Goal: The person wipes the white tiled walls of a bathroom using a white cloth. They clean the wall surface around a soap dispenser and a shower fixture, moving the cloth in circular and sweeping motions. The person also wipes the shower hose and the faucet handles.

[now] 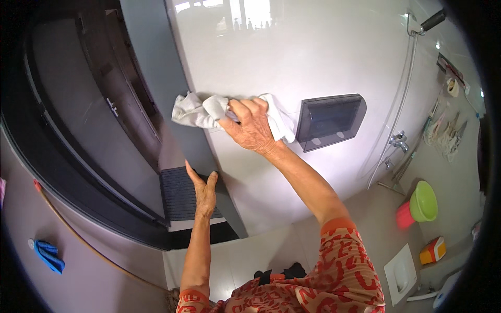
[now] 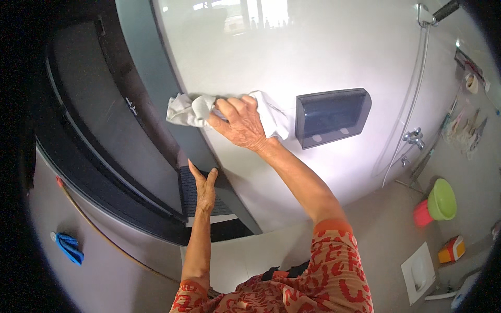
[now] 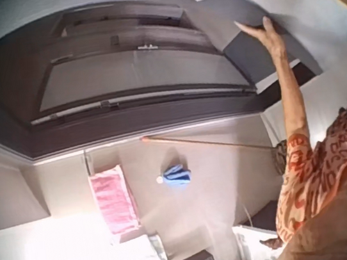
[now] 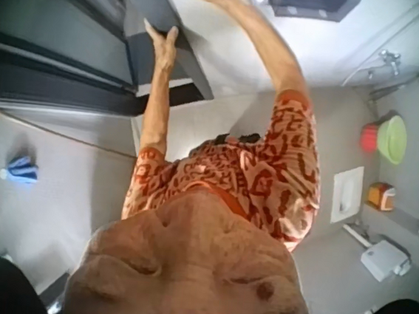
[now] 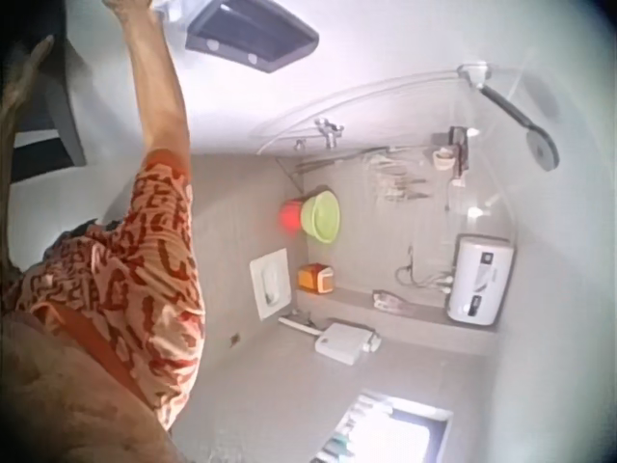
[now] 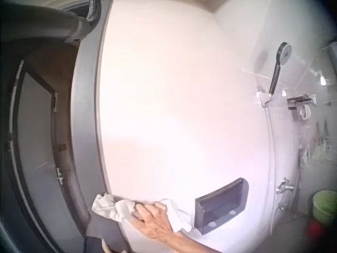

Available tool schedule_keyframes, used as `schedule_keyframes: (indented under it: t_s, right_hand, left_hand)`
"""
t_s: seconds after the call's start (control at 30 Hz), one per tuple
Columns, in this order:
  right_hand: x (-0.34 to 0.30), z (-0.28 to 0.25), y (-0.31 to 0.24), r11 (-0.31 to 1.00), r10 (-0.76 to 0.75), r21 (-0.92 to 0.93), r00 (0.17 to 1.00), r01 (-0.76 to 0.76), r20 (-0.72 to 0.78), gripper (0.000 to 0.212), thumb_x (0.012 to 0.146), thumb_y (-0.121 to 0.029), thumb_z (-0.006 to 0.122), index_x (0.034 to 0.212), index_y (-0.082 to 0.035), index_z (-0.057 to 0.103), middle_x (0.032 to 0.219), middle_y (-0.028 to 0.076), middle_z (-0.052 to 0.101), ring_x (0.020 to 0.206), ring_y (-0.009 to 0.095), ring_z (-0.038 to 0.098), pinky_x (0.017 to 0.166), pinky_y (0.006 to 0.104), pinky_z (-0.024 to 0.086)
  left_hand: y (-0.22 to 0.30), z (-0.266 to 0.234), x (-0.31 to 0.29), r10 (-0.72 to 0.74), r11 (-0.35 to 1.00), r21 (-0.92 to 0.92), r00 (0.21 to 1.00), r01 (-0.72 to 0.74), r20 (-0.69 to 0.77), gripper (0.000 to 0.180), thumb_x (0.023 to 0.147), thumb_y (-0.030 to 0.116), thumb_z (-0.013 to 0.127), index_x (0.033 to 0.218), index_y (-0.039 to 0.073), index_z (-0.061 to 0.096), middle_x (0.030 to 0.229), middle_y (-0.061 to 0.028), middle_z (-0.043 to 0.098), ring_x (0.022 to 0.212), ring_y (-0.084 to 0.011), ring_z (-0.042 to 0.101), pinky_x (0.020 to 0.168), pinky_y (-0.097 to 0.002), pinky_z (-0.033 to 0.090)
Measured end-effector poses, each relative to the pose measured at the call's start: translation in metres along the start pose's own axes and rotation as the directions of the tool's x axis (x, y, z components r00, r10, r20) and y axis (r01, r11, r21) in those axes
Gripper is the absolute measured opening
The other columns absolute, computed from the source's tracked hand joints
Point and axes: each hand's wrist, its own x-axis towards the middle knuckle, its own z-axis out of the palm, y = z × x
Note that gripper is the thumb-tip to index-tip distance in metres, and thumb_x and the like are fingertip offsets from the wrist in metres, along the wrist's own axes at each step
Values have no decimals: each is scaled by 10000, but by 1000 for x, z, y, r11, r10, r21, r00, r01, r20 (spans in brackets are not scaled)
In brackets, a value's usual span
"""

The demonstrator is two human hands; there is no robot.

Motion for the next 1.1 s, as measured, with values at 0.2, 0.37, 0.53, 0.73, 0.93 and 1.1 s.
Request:
schedule_keyframes:
  t_s: [0.2, 0.37, 0.53, 0.73, 0.93, 1.1]
  right_hand:
    - [16, -28, 28, 982, -101, 170, 985, 77, 140, 286, 779, -120, 592, 1053, -196, 621, 1128, 44, 441, 1048, 212, 420, 826, 366, 367]
    - [34, -65, 59, 933, -119, 356, 887, -54, 446, 195, 734, -38, 604, 912, -117, 601, 996, 40, 455, 954, 214, 442, 792, 349, 380]
    - [34, -87, 94, 908, -129, 401, 825, -125, 550, 202, 708, 24, 581, 874, -90, 581, 895, 20, 461, 878, 198, 454, 788, 352, 382]
    - [25, -105, 122, 889, -119, 433, 839, -149, 531, 253, 681, 59, 578, 887, -87, 596, 911, 16, 474, 889, 203, 462, 785, 353, 392]
    - [13, -116, 159, 911, -6, 386, 931, -146, 366, 250, 648, 31, 612, 869, -85, 598, 908, 33, 480, 861, 230, 465, 769, 357, 405]
    - [-12, -143, 199, 940, 136, 266, 949, -214, 285, 330, 612, -39, 680, 925, -89, 590, 927, 49, 479, 885, 262, 462, 800, 383, 388]
  left_hand:
    - [-6, 3, 0, -1, 998, 61, 999, 3, -36, 927, 849, 292, 628, 1475, 104, -30, 1492, -211, 135, 1379, -318, 149, 1126, -397, 138]
    - [-13, 7, -1, 26, 985, 170, 991, -4, -129, 914, 846, 379, 619, 1476, 93, 21, 1471, -224, 151, 1364, -370, 145, 1111, -467, 135]
    - [-10, 31, -19, 310, 800, 597, 812, 58, -495, 804, 846, 379, 620, 1449, 79, 183, 1406, -219, 219, 1319, -369, 169, 1062, -528, 139]
    - [13, 73, -23, 594, 679, 709, 708, -189, -381, 667, 855, 312, 633, 1359, 16, 311, 1416, -221, 206, 1309, -353, 175, 1050, -504, 126]
    - [15, 108, -20, 663, 570, 780, 706, -259, -250, 607, 863, 307, 635, 1325, 30, 356, 1428, -217, 187, 1310, -354, 160, 1045, -497, 133]
    - [11, 132, -10, 719, 521, 789, 666, -326, -199, 608, 851, 291, 648, 1334, 54, 365, 1422, -217, 204, 1307, -360, 171, 1039, -499, 134]
